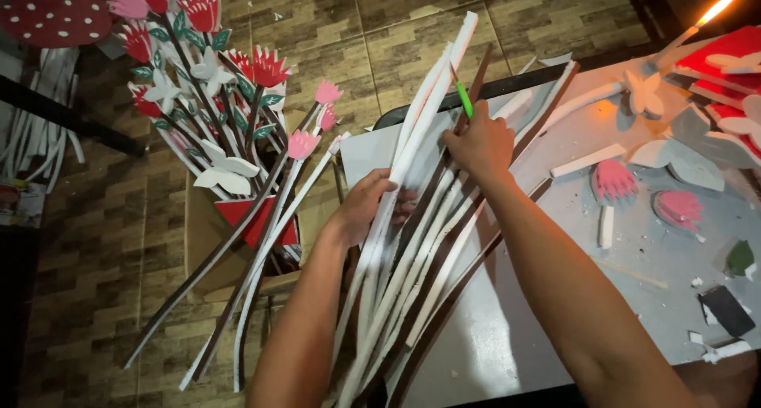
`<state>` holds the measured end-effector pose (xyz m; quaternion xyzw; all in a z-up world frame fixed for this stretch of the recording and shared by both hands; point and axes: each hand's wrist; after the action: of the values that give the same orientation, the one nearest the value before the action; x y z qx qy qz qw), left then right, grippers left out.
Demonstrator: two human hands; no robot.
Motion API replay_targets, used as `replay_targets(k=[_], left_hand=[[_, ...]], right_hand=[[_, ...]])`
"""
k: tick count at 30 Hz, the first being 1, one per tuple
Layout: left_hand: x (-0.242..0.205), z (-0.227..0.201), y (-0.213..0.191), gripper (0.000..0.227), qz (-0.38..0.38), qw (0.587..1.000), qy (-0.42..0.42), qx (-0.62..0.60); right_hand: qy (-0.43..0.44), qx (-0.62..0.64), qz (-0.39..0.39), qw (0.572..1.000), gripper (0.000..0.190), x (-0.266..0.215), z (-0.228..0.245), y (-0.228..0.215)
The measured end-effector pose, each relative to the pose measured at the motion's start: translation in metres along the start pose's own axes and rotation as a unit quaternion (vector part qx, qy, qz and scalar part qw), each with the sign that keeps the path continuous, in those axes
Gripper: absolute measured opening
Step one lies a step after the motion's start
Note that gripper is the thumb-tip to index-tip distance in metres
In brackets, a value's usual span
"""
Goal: Assembling decorative floral art using foam pieces, long stems, and a utility knife.
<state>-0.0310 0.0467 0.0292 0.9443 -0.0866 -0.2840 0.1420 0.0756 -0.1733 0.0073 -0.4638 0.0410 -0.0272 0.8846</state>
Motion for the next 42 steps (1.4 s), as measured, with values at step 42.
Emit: replay_targets(k=[42], left_hand=[[0.006,0.031,-0.019,0.063,-0.026,0.976,0.075,0.202]], right_hand=[[0.051,0.667,0.033,0.743,0.047,-0.056,0.051,-0.147]])
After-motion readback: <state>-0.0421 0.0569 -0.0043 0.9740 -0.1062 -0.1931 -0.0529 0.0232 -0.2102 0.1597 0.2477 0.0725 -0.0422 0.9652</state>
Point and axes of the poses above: each hand's wrist, its own x-axis towards the middle knuckle, its own y-axis out of the palm, z = x × y, and after that the axes turned 4 degrees about z, right-handed
